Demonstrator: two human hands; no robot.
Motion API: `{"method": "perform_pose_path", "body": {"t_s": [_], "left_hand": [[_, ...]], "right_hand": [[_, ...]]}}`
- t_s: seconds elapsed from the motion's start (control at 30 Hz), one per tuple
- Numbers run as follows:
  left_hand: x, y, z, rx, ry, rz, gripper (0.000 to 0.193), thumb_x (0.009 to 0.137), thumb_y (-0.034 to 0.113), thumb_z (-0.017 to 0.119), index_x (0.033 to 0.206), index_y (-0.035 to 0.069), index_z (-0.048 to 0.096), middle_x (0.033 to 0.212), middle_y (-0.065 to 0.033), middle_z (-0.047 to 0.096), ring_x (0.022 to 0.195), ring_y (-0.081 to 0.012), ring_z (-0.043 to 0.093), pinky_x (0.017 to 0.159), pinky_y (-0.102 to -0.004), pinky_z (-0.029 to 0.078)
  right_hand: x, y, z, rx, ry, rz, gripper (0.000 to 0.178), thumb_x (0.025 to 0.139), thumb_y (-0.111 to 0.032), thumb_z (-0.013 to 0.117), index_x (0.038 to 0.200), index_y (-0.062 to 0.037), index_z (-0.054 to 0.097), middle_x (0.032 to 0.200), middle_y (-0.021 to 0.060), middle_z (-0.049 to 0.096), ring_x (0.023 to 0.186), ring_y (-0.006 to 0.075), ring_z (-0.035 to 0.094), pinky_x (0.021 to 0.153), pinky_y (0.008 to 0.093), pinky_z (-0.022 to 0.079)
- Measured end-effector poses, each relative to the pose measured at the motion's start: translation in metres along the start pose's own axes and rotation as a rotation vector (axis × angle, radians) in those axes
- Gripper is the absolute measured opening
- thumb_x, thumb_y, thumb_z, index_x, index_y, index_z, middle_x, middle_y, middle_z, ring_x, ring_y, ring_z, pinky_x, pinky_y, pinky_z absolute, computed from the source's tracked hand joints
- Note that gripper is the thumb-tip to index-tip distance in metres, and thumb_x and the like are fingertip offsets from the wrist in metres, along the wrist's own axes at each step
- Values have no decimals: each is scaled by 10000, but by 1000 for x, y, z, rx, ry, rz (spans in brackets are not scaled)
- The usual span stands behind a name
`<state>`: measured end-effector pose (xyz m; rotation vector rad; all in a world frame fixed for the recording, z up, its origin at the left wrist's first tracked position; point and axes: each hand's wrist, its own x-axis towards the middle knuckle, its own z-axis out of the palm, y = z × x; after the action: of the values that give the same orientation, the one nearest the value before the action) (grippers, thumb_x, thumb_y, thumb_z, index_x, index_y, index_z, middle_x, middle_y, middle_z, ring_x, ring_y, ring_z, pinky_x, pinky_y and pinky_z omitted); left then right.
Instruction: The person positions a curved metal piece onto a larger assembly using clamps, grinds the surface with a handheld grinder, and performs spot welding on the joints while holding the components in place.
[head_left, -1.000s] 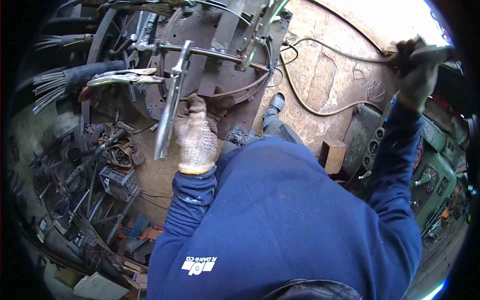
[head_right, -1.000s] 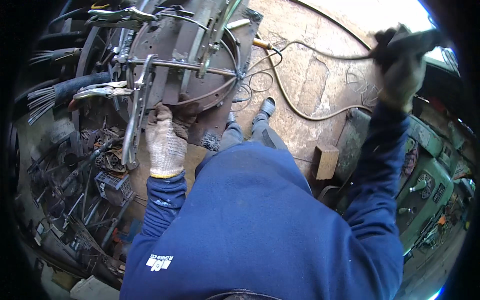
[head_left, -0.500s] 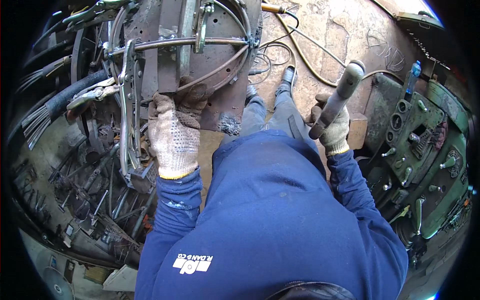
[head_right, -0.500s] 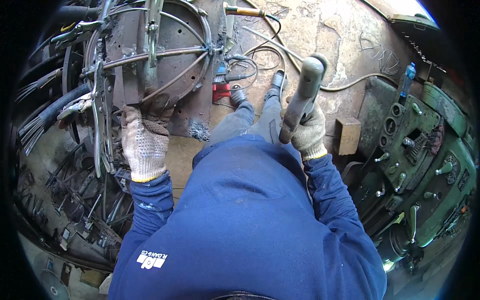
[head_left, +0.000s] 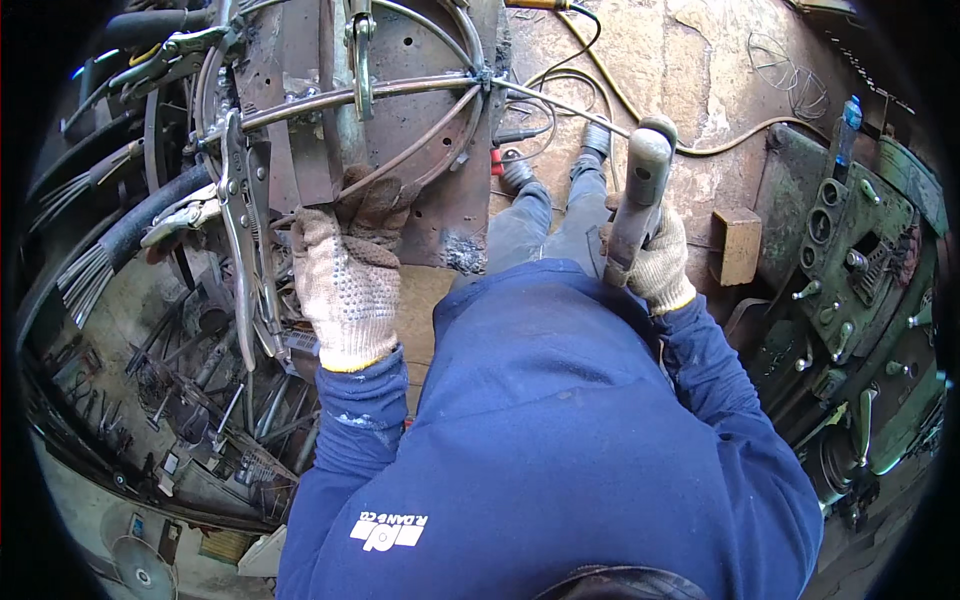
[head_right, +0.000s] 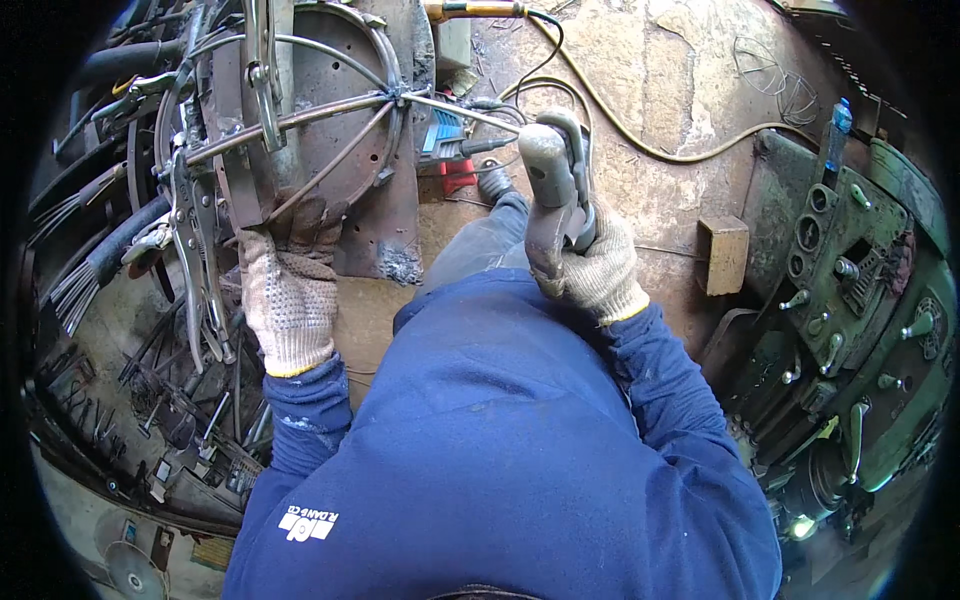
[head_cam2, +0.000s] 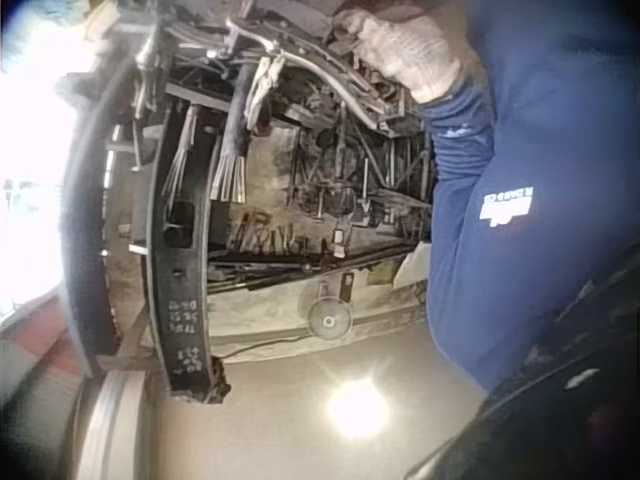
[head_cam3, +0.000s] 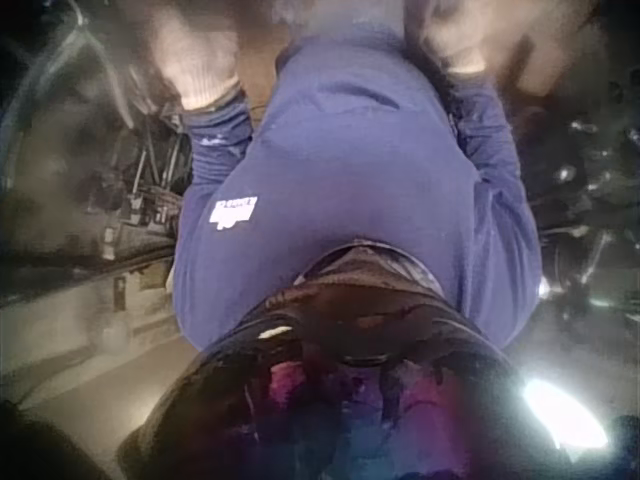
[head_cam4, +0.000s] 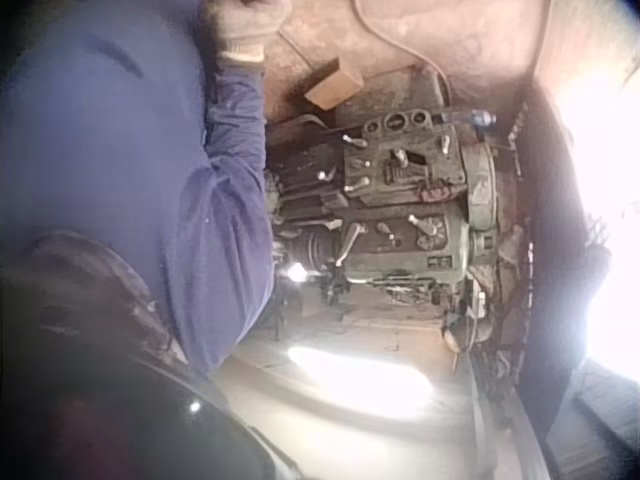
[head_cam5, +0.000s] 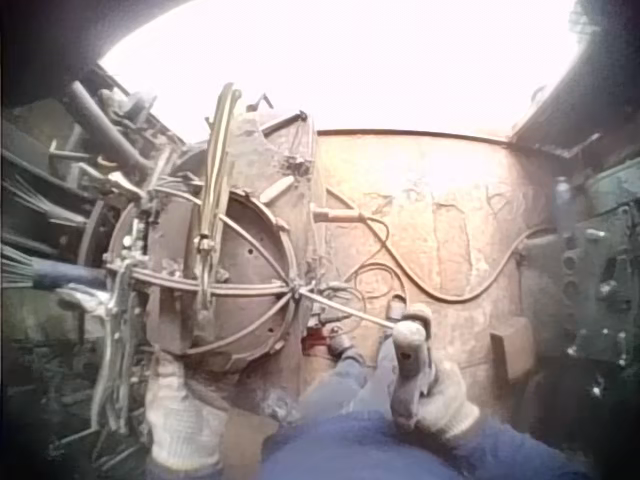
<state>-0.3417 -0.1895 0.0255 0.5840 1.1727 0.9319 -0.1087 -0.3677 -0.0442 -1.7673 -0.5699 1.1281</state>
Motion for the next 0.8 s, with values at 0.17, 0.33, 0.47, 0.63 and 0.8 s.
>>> {"method": "perform_pose_path", "body": {"t_s": [0.17,0.33,0.47,0.63,0.8], "left_hand": [[0,-1,-1,-21,-41,-4,386,1007,310,477,1298,61,521,1247,-141,596,1123,-290,605,1000,-470,487],[1,0,2,-1,28,5,382,999,297,499,1304,67,502,1239,-159,596,1111,-322,609,972,-506,498],[1,-1,1,-23,26,3,381,997,282,504,1312,69,486,1238,-173,594,1110,-345,608,968,-530,495],[0,-1,0,-9,-16,-9,396,1008,334,468,1298,69,521,1240,-140,600,1132,-291,603,995,-475,489],[1,0,0,-39,33,-11,393,989,281,520,1321,73,484,1245,-184,590,1106,-350,611,957,-538,499]], "right_hand": [[3,-1,1,-44,-12,-19,424,707,-155,851,1056,-24,650,861,38,681,761,110,629,714,285,517],[4,5,-1,-71,-31,-40,404,714,-152,844,1049,-21,660,893,50,692,789,113,634,739,287,516],[5,-5,2,41,-48,10,395,719,-149,838,1046,-17,661,906,58,694,806,113,635,754,286,515],[6,-9,4,50,-27,-13,403,724,-160,833,1055,-13,656,924,65,693,815,121,640,765,291,516],[7,-16,3,-50,-57,38,415,725,-155,832,1067,-10,647,938,69,691,832,126,643,774,295,515]]}}
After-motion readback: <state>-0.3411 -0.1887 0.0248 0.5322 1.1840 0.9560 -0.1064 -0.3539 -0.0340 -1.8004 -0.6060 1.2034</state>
